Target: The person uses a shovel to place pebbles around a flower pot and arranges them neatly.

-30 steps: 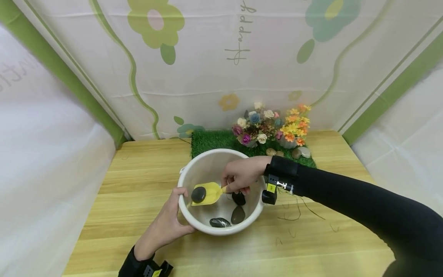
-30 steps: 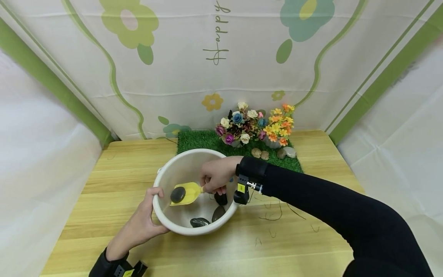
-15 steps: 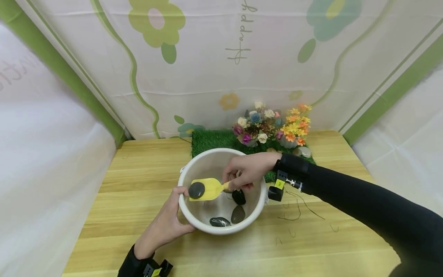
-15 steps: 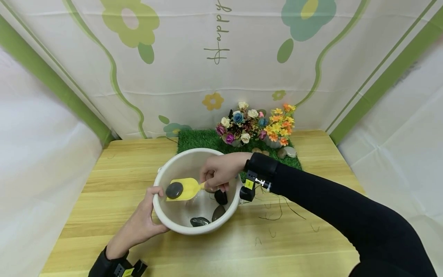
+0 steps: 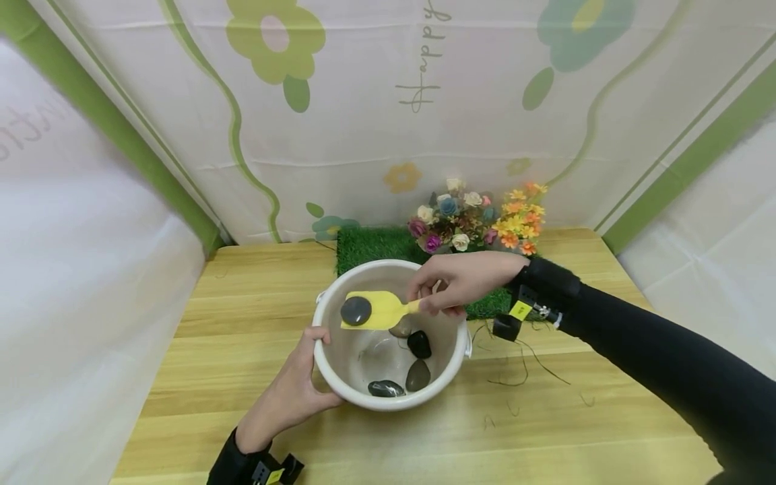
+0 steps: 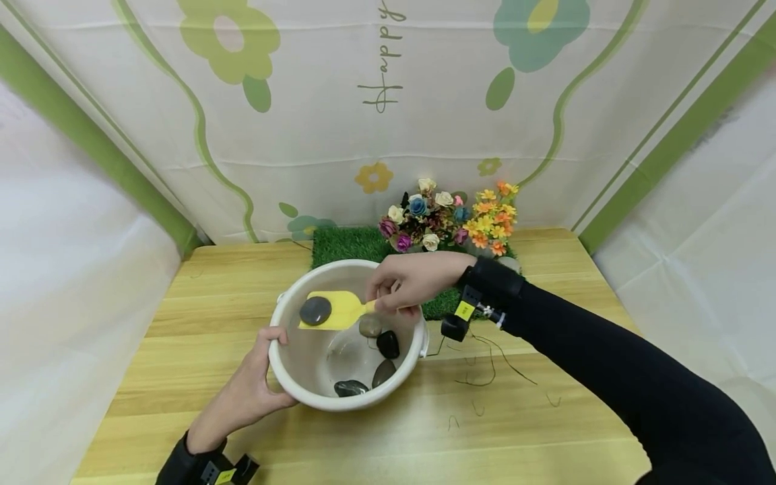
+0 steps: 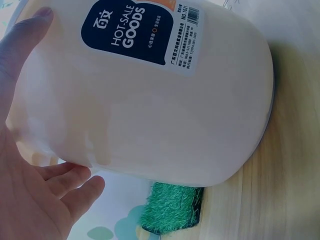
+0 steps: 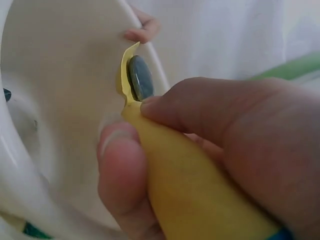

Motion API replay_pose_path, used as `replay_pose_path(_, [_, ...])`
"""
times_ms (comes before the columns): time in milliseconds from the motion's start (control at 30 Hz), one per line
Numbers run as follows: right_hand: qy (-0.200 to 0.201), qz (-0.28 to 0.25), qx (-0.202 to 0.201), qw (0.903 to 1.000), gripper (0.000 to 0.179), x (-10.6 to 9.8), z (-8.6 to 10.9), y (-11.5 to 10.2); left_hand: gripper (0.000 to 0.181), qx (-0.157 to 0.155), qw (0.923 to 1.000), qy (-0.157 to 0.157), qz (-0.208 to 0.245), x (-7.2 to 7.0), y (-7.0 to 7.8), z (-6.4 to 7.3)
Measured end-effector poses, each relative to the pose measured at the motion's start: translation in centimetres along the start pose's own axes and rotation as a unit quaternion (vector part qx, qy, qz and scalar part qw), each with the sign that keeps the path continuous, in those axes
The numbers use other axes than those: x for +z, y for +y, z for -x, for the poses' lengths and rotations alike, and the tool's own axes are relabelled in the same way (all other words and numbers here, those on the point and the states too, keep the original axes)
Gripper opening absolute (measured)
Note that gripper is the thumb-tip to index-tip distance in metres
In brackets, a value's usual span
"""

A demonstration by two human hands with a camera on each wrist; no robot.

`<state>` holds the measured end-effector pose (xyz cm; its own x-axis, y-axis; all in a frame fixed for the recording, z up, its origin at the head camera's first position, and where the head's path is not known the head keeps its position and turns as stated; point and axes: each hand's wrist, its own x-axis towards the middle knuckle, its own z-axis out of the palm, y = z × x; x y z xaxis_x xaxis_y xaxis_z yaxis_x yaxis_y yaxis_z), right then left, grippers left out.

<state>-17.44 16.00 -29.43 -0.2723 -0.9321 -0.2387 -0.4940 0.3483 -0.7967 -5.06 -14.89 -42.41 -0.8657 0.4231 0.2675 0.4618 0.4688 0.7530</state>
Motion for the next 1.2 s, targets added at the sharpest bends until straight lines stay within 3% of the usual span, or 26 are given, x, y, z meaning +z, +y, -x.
replay_pose_path(567, [0.11, 0.001, 0.076, 0.9909, 0.02, -2.4, 6.6, 0.6, 0.073, 0.014, 0.9998, 0.005, 0.014, 0.1, -0.2, 0.0])
replay_pose_path(900, [0.158, 0.003, 0.106, 0.9818, 0.021, -2.6, 11.3, 3.3, 0.072, 0.02, 0.9994, 0.008, 0.026, 0.1, -0.4, -0.1])
replay_pose_path(1000, [0.174, -0.004, 0.124, 0.9769, 0.025, -2.4, 12.5, 4.5, 0.07, 0.023, 0.9992, 0.009, 0.03, -0.3, 1.1, -0.3])
replay_pose_path(1133, [0.203, -0.016, 0.147, 0.968, 0.032, -1.8, 14.3, 6.1, 0.071, 0.024, 0.9991, 0.009, 0.033, -0.4, 1.4, -0.3])
replay_pose_path(1200, [0.214, -0.019, 0.15, 0.9651, 0.032, -1.3, 15.2, 7.0, 0.072, 0.024, 0.9992, 0.008, 0.031, 0.0, 0.3, -0.2])
